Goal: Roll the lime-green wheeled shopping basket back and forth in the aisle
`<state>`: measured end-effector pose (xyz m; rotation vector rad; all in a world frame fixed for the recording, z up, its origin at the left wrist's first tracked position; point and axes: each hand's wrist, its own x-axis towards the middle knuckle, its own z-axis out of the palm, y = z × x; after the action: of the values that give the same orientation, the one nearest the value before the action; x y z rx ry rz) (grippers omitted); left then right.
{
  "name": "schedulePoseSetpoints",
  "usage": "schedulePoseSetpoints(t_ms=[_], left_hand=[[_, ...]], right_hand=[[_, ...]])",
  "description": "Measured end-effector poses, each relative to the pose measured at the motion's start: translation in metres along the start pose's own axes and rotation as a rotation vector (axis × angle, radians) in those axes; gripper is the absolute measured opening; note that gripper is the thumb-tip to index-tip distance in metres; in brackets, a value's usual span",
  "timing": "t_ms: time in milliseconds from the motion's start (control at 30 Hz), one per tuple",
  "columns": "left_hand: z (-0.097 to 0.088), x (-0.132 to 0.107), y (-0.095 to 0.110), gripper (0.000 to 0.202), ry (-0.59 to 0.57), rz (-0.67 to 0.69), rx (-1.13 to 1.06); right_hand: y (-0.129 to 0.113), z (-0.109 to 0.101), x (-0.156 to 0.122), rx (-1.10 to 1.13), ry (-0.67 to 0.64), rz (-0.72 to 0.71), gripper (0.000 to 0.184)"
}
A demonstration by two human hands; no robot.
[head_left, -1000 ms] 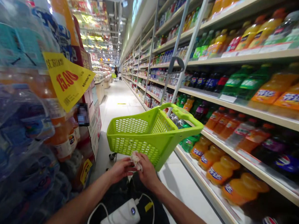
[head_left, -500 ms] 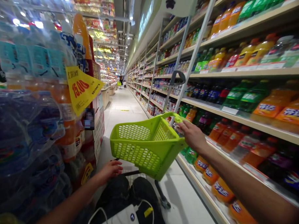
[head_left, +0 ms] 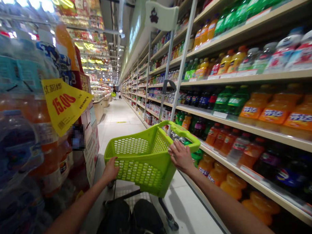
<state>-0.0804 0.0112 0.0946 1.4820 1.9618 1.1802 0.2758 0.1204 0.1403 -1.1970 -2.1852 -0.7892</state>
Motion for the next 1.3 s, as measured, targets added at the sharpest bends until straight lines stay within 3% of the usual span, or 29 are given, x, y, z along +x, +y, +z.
schedulePoseSetpoints(t_ms=[67,133,267,400,633,800,967,1100,1200,1300], left_hand=[[0.005,0.013,0.001,0.065,-0.001,0.108,0.294],[0.009,0.020,-0.001,0.073,-0.079,0.147,0.589],[0.012,0.022,-0.006,0.079,-0.189,0.164,0.853],[0.012,0.018,-0.005,0.081,-0.204,0.150,0.922],[0.003,0.012,0.000,0.078,-0.194,0.161,0.985],[-0.001,0.009,-0.004,0.078,-0.191,0.180,1.001],[-0.001,0.002,-0.007,0.080,-0.163,0.193,1.000],[-0.001,0.000,-0.006,0.080,-0.170,0.161,0.995],[-0.002,-0.001,-0.007,0.080,-0.186,0.132,0.994],[-0.005,-0.002,-0.009,0.081,-0.189,0.120,1.004]], right_hand=[[0.006,0.004,-0.003,-0.028,0.025,-0.012,0.036],[0.013,0.011,-0.005,-0.048,0.040,-0.025,0.034],[0.013,0.026,0.000,-0.049,0.112,0.023,0.029],[-0.012,0.029,0.006,0.019,0.153,0.058,0.027],[-0.065,0.022,0.004,0.172,0.044,-0.157,0.031],[-0.052,0.030,0.002,0.115,0.030,-0.122,0.030],[-0.030,0.025,0.001,0.096,0.143,0.059,0.032],[-0.051,0.027,0.002,0.131,0.133,0.097,0.031],[-0.076,0.032,0.004,0.163,0.070,-0.015,0.029],[-0.086,0.034,0.006,0.176,0.027,-0.117,0.029]])
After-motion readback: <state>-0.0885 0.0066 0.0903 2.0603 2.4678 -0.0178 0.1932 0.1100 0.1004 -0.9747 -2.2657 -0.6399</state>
